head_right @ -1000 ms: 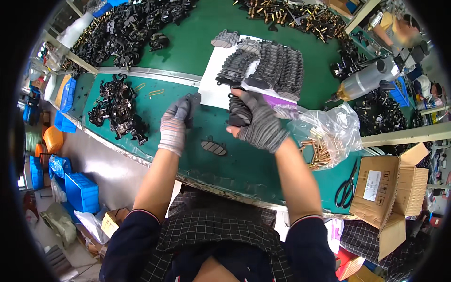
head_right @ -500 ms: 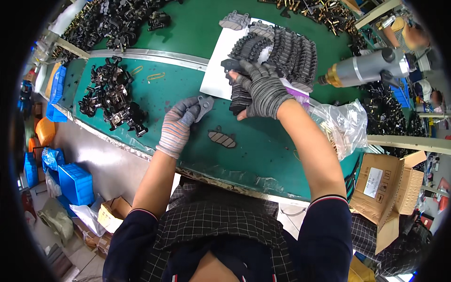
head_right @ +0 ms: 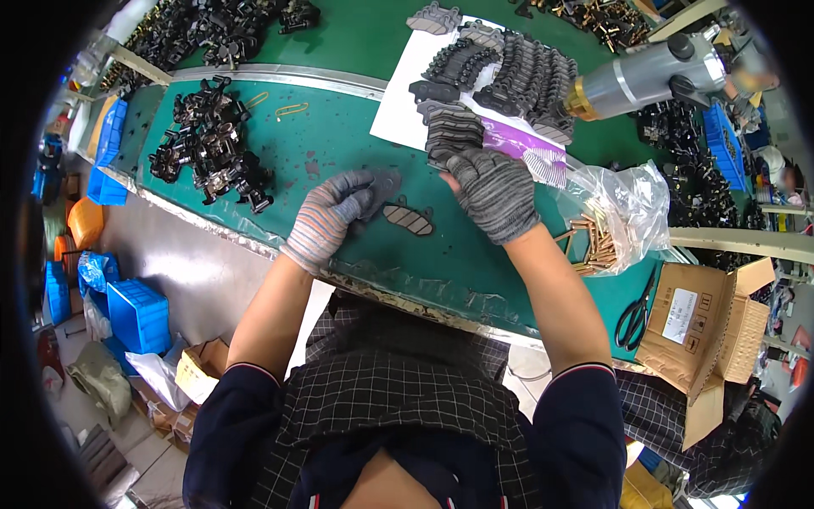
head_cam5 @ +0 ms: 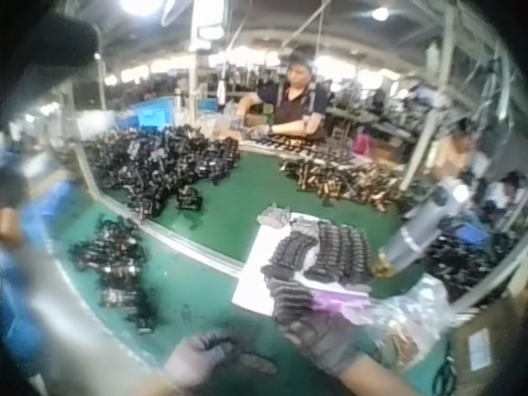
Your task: Assembling small black mechanical components using an electric screwdriver at a factory workstation.
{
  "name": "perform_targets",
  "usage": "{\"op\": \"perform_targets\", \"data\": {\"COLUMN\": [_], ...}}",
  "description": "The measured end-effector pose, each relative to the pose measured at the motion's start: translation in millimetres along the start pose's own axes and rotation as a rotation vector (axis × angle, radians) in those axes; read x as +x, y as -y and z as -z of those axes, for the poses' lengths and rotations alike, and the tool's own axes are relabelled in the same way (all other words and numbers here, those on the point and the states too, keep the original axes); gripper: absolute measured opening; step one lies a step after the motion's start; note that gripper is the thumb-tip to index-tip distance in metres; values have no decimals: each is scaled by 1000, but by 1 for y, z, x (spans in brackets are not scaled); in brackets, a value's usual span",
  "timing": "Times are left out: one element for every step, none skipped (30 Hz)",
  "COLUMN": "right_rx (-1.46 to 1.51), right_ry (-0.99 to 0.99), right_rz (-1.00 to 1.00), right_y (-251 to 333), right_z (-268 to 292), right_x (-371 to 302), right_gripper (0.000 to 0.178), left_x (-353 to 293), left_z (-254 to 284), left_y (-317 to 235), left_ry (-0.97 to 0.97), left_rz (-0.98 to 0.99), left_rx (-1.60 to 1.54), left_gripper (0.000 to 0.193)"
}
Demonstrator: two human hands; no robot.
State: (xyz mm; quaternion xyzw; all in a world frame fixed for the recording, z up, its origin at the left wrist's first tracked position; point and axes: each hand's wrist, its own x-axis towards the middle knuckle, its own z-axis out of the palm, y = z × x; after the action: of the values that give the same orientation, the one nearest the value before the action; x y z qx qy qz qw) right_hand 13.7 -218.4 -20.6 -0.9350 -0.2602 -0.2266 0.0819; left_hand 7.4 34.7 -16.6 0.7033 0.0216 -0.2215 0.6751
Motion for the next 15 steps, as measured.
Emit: {"op": "perform_targets", "data": {"right_rx": [-14, -28, -28, 104, 235, 367, 367, 336, 305, 275, 276, 258, 242, 227, 230], "right_ry": [24, 49, 44, 62, 80, 99, 97, 113, 130, 150, 153, 170, 186, 203, 207], "right_rz": [-42, -85, -84, -81, -78, -73, -71, -48, -24, 6, 4, -15, -29, -44, -43], "right_y": [7, 11, 9, 6, 1, -4, -8, -15, -21, -25, -29, -32, -32, -31, -32], "right_z": [4, 6, 8, 10, 11, 11, 9, 3, -2, -6, -8, -11, -12, -11, -9], "right_x": [-3, -4, -4, -3, -1, 1, 3, 5, 7, 8, 7, 6, 8, 9, 9], "right_gripper": [28, 25, 25, 25, 25, 26, 26, 25, 25, 24, 24, 25, 27, 29, 29], "left_x": [-1, -2, -2, -1, 2, 4, 5, 6, 8, 8, 8, 8, 6, 4, 3], "left_z": [1, 1, 0, 0, 0, 0, 0, -1, -2, -3, -4, -4, -3, -1, 0], "left_y": [0, -2, -4, -3, 0, 3, 5, 3, 1, 0, -1, 0, 0, 1, 2], "left_ry": [-7, -15, -18, -19, -33, -47, -61, -54, -58, -66, -75, -73, -61, -48, -36], "left_rz": [48, 97, 144, 141, 100, 59, 19, 19, 17, 15, 15, 19, 24, 30, 37], "left_rx": [-31, -62, -94, -91, -63, -35, -8, -3, -5, -11, -18, -20, -45, -71, -97], "left_gripper": [31, 30, 30, 30, 30, 30, 30, 30, 30, 29, 29, 29, 29, 29, 29]}}
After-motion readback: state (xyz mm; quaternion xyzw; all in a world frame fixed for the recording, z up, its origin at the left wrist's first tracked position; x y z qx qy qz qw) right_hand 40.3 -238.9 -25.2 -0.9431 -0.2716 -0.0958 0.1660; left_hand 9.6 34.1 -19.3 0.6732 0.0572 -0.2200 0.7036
